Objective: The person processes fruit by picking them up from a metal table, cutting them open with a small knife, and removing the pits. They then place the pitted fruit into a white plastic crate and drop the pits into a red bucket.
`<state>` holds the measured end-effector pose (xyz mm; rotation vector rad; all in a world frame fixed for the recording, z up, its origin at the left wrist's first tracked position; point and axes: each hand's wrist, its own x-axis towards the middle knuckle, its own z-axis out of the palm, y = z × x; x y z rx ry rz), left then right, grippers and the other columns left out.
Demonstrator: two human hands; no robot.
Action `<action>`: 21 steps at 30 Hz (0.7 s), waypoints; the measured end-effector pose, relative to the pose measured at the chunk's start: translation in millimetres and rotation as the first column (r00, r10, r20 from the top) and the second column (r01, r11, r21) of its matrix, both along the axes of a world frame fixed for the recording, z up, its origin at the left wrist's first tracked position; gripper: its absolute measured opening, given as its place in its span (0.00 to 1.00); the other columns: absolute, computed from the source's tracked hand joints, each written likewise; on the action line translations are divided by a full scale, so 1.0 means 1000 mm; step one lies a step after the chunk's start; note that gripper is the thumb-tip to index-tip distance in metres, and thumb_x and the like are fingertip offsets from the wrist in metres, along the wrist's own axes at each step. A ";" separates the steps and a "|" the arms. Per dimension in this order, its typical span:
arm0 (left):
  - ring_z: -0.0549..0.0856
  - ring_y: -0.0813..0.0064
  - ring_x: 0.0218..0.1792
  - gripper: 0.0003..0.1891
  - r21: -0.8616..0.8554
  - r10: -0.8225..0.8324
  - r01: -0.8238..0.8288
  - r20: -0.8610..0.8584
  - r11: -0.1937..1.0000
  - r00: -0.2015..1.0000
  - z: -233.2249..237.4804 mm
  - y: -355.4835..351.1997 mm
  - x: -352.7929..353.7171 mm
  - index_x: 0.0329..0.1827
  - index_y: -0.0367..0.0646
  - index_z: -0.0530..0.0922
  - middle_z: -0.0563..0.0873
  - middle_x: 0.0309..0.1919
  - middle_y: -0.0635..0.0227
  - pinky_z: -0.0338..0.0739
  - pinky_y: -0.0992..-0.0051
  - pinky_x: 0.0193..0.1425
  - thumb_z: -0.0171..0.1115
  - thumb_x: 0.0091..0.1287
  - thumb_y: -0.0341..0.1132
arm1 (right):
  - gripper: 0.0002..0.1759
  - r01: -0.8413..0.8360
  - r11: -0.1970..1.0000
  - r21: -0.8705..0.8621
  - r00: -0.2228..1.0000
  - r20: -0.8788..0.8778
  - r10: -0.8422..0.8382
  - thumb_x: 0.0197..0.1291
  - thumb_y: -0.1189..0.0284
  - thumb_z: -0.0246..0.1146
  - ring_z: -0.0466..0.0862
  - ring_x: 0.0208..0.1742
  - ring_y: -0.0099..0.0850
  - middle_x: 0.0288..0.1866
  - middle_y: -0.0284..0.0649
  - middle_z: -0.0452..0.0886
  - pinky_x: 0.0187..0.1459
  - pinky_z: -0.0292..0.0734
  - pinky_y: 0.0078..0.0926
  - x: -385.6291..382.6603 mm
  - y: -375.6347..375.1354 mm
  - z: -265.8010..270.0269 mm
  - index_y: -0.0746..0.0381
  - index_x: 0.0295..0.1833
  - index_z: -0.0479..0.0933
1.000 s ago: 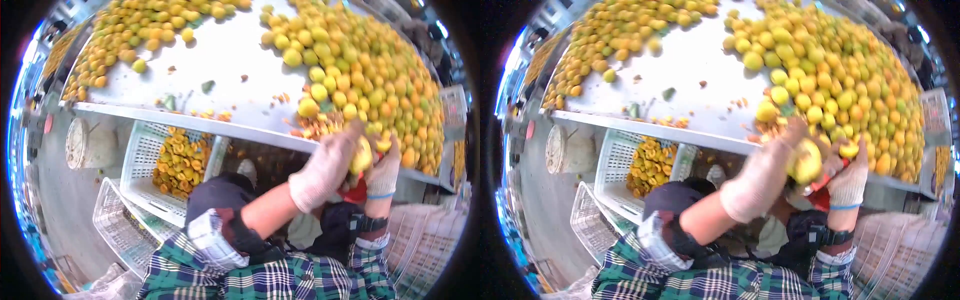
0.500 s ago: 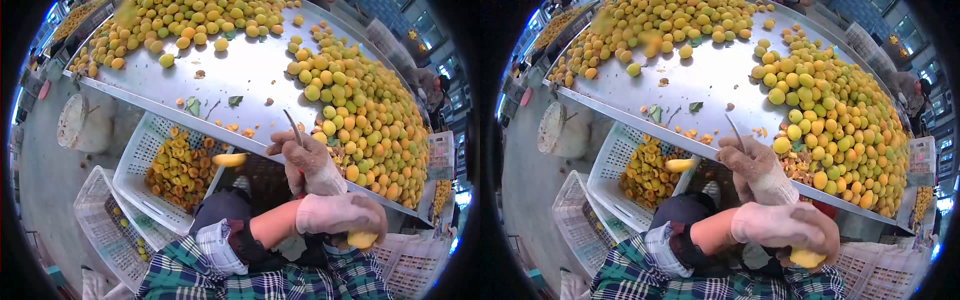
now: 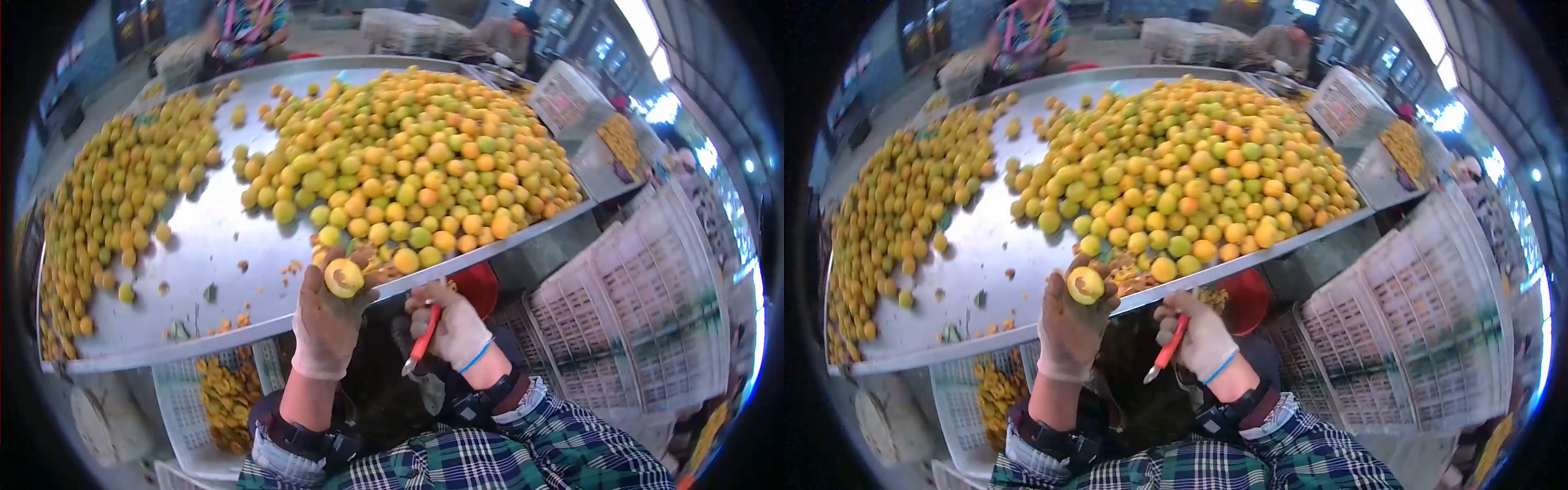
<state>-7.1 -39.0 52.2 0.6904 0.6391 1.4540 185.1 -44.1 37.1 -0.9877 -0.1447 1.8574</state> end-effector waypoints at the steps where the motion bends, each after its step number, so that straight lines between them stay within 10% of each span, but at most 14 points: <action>1: 0.83 0.68 0.42 0.22 0.089 0.035 -0.009 -0.289 0.996 0.957 -0.003 0.000 0.009 0.67 0.38 0.67 0.82 0.51 0.60 0.80 0.71 0.47 0.43 0.78 0.43 | 0.08 -0.003 1.000 -0.021 1.000 0.006 0.003 0.68 0.70 0.59 0.70 0.23 0.22 0.33 0.40 0.76 0.25 0.68 0.23 0.004 -0.007 0.005 0.63 0.45 0.72; 2: 0.84 0.68 0.43 0.21 0.178 0.108 -0.016 -0.522 0.984 0.846 -0.007 0.000 0.017 0.67 0.38 0.67 0.82 0.52 0.60 0.80 0.71 0.47 0.46 0.77 0.41 | 0.07 -0.020 0.999 -0.045 1.000 0.004 0.020 0.68 0.70 0.60 0.71 0.23 0.23 0.33 0.40 0.76 0.25 0.69 0.23 0.016 -0.008 0.005 0.63 0.44 0.72; 4: 0.85 0.71 0.41 0.22 -0.021 -0.078 0.075 -0.265 0.997 0.961 0.015 -0.012 0.030 0.66 0.36 0.67 0.84 0.52 0.59 0.81 0.74 0.47 0.60 0.70 0.26 | 0.10 0.070 0.986 0.152 0.997 0.017 -0.073 0.69 0.68 0.60 0.73 0.23 0.24 0.33 0.39 0.76 0.25 0.70 0.23 0.030 -0.015 0.031 0.62 0.49 0.73; 8: 0.82 0.70 0.41 0.28 -0.076 -0.278 0.309 0.274 0.948 0.921 0.015 -0.034 0.044 0.66 0.40 0.69 0.83 0.48 0.60 0.78 0.72 0.47 0.54 0.74 0.53 | 0.16 0.243 0.891 0.384 0.970 -0.080 -0.230 0.71 0.61 0.58 0.74 0.20 0.24 0.33 0.38 0.75 0.23 0.69 0.24 0.056 -0.028 0.102 0.61 0.55 0.74; 12: 0.81 0.69 0.39 0.29 -0.094 -0.276 0.291 0.151 0.952 0.949 0.028 -0.045 0.061 0.64 0.42 0.71 0.83 0.48 0.61 0.77 0.73 0.45 0.53 0.74 0.57 | 0.18 -0.117 0.916 0.385 0.914 0.402 -0.052 0.72 0.58 0.54 0.70 0.14 0.22 0.28 0.33 0.74 0.16 0.63 0.20 0.051 -0.051 0.117 0.61 0.55 0.73; 17: 0.83 0.69 0.45 0.23 -0.027 -0.094 0.091 -0.175 0.995 0.980 0.031 -0.044 0.065 0.64 0.41 0.72 0.83 0.50 0.63 0.78 0.69 0.53 0.49 0.76 0.48 | 0.15 -0.209 0.920 0.331 0.897 0.440 0.045 0.69 0.58 0.57 0.70 0.14 0.20 0.26 0.31 0.73 0.15 0.63 0.20 0.033 -0.066 0.082 0.60 0.49 0.73; 21: 0.81 0.67 0.53 0.19 -0.007 -0.108 0.108 0.008 0.994 0.994 0.027 -0.046 0.072 0.64 0.38 0.71 0.80 0.55 0.59 0.78 0.68 0.58 0.43 0.78 0.39 | 0.13 -0.282 0.915 0.288 0.854 0.510 0.102 0.71 0.60 0.57 0.69 0.18 0.17 0.25 0.29 0.72 0.18 0.64 0.19 0.030 -0.076 0.079 0.59 0.47 0.75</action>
